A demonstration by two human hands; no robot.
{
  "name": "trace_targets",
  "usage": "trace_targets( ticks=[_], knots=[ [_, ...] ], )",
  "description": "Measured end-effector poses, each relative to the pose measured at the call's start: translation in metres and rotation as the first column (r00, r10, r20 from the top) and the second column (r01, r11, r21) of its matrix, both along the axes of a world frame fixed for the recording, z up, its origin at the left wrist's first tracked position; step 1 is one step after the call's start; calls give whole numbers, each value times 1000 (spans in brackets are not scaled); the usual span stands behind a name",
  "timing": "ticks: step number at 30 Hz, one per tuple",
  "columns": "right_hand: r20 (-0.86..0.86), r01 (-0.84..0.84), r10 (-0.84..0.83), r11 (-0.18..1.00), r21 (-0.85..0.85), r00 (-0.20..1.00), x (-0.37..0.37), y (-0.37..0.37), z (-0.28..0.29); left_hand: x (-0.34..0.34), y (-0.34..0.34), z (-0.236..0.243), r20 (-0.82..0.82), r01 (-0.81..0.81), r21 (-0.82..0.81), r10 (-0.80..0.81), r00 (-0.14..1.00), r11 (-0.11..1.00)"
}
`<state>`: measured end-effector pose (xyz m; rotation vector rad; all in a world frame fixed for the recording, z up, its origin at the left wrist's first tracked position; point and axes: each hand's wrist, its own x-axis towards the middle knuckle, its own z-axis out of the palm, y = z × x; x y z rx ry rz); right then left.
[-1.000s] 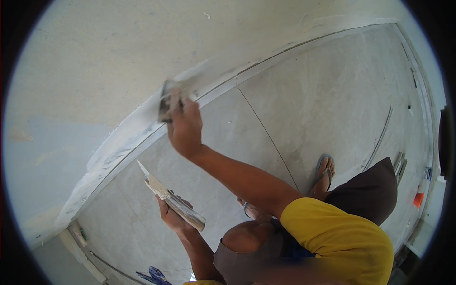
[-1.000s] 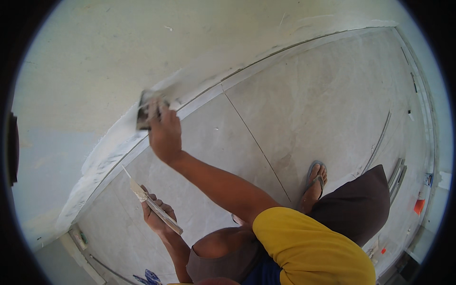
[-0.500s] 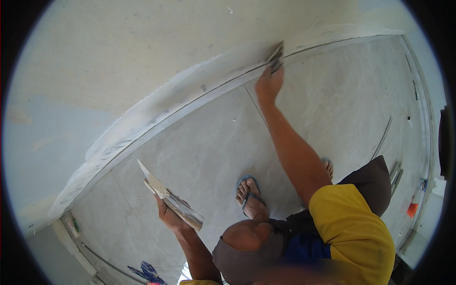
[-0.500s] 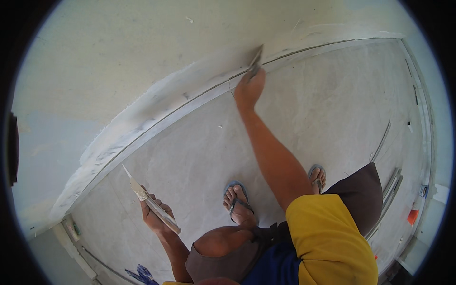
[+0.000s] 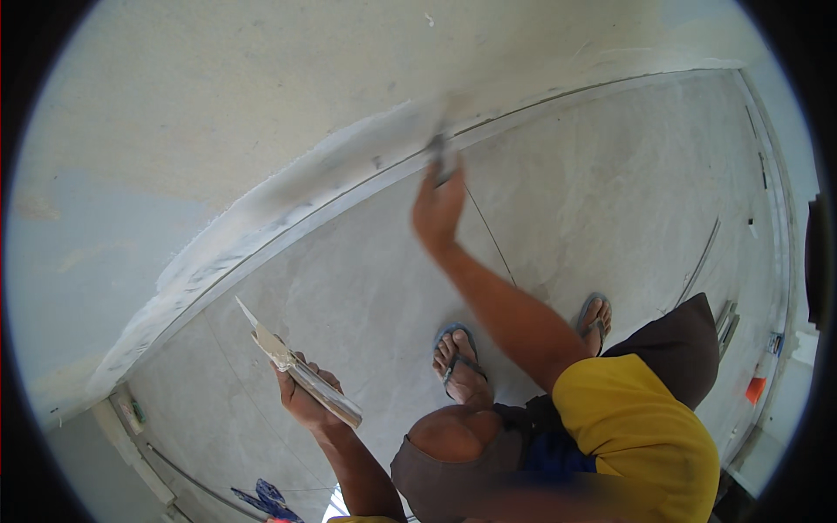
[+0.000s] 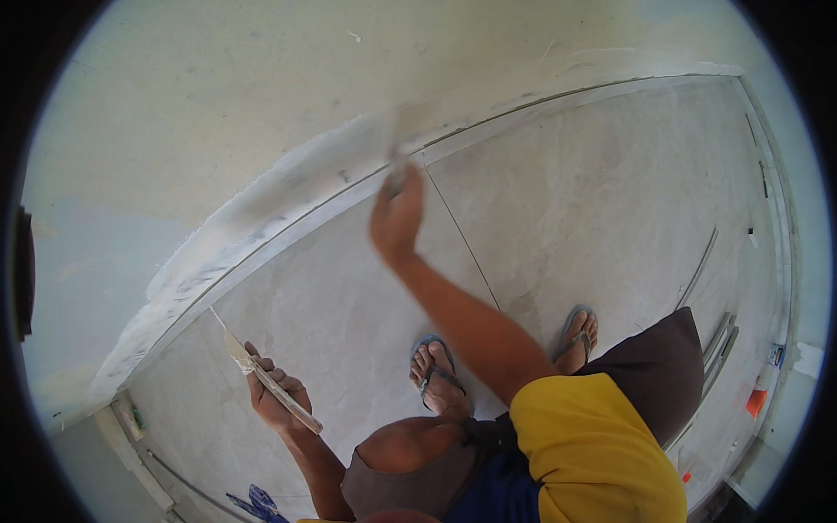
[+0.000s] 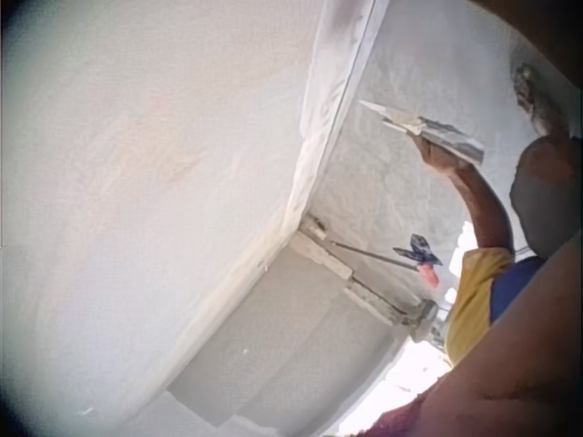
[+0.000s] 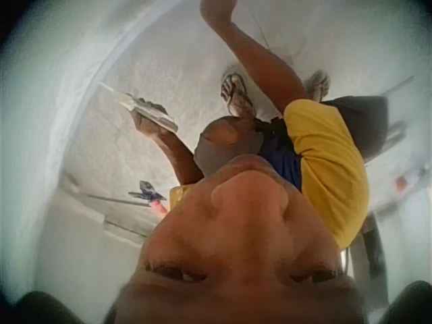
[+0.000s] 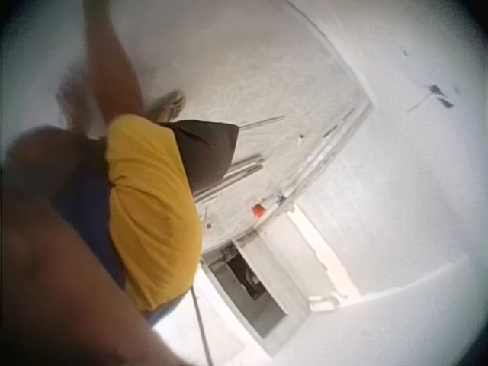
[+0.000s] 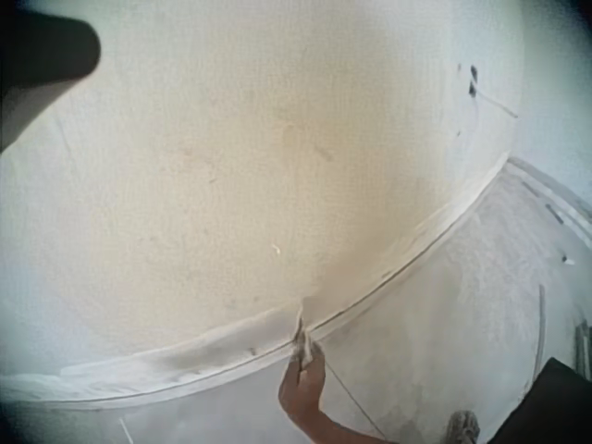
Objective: Apply plaster or joint compound to the wall using a putty knife and hawk.
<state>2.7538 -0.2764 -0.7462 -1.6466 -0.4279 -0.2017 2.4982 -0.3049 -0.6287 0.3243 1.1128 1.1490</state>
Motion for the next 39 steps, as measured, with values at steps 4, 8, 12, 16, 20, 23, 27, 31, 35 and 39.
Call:
trace_targets(
  ticks=[4, 8, 12, 16, 20, 23, 27, 31, 35, 39],
  knots=[
    [43, 223, -224, 975, 14, 974, 123, -36, -6, -4, -4, -6, -149, 56, -7, -57, 987, 998],
    [30, 210, -209, 978, -14, 977, 125, -26, -8, -5, -7, -10, -130, 34, -60, -42, 991, 998],
    [240, 126, -76, 972, -198, 968, 12, 24, 0, -16, -7, -14, -64, 228, 9, -227, 972, 974],
    [116, -246, 260, 962, -116, 959, -87, 45, 30, 10, -3, -1, -80, 58, -45, -62, 995, 997],
    [135, -521, 529, 848, -96, 838, -104, 24, 47, 8, 2, -4, 34, -51, -92, 55, 998, 994],
    [181, -739, 724, 673, 28, 666, -95, -6, 61, -25, 6, -34, 127, 258, 16, -258, 958, 966],
    [532, -929, 822, 333, -158, 204, -72, -44, 86, -16, -11, -57, 391, 197, 147, -240, 888, 969],
    [571, -839, 818, 356, -412, 67, -38, -59, 69, 11, -6, -40, 368, 374, 134, -397, 841, 917],
    [536, -662, 844, 401, -633, -2, 17, -51, 55, -8, -15, -63, 63, 442, 5, -441, 895, 897],
    [339, -677, 927, 354, -646, 161, 38, -68, 40, 5, -17, -47, 13, 309, 37, -309, 951, 950]
  ],
)
